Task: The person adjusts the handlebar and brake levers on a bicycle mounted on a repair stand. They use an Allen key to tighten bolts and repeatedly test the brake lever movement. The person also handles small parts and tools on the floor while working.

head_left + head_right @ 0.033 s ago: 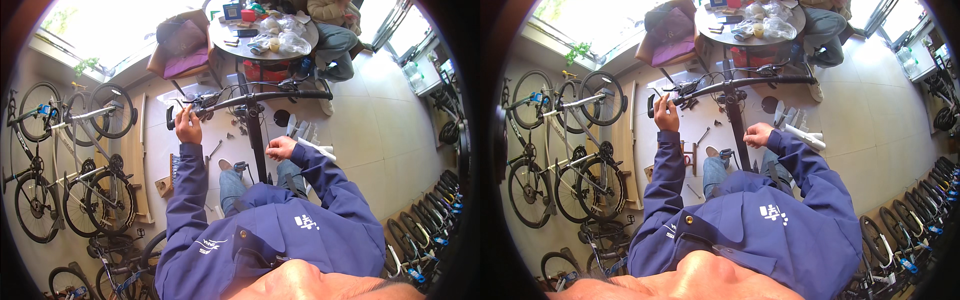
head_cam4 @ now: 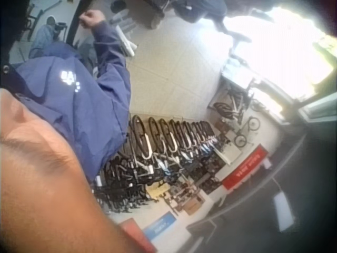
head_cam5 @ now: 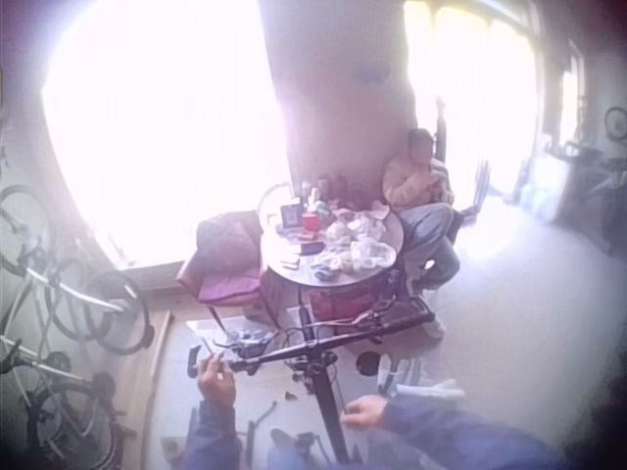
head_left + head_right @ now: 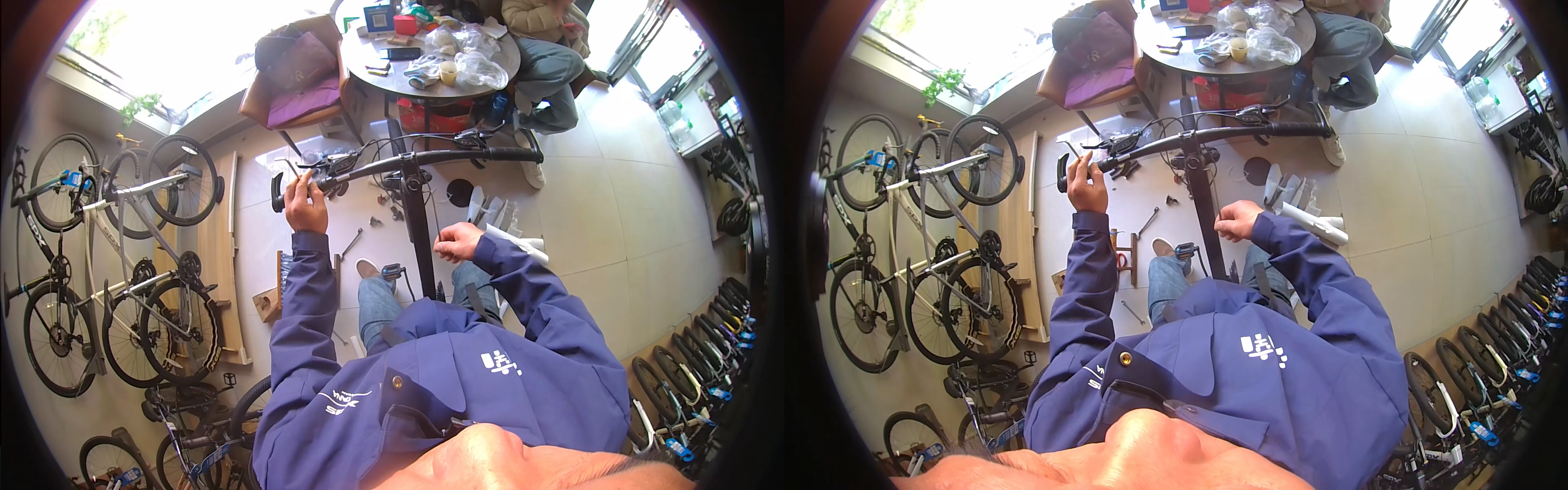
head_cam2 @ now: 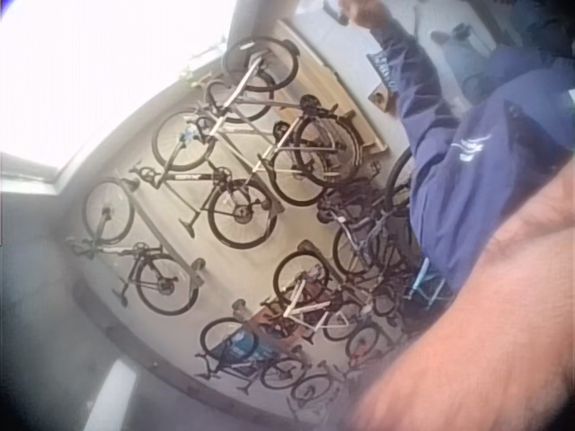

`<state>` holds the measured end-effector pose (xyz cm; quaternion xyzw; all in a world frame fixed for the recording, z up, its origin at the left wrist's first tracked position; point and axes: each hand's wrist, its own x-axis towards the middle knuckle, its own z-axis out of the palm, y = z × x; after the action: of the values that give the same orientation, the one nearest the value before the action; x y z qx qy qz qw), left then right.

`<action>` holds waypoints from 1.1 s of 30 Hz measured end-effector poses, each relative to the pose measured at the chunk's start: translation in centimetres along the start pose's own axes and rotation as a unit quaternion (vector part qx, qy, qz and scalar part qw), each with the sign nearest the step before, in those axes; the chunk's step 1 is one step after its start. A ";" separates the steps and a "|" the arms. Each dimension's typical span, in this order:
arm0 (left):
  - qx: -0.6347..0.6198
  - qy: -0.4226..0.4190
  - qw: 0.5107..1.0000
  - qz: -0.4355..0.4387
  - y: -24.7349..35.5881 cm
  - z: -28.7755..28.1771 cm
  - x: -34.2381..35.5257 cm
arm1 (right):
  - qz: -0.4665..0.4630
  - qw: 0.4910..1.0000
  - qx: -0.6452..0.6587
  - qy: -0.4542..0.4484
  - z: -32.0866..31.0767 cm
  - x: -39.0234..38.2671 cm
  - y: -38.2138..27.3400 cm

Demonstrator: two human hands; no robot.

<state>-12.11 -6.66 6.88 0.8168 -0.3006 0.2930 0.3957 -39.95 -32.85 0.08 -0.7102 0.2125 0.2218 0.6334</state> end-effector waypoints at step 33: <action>-0.378 -0.178 0.837 -0.353 6.5 10.6 -14.7 | -0.248 0.899 -0.188 0.310 6.0 7.2 -2.7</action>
<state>-23.81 -14.84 -6.05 0.6924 -0.1443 -0.1538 0.6900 -32.80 -26.77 -2.53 -0.8786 0.1696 -0.1374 0.4248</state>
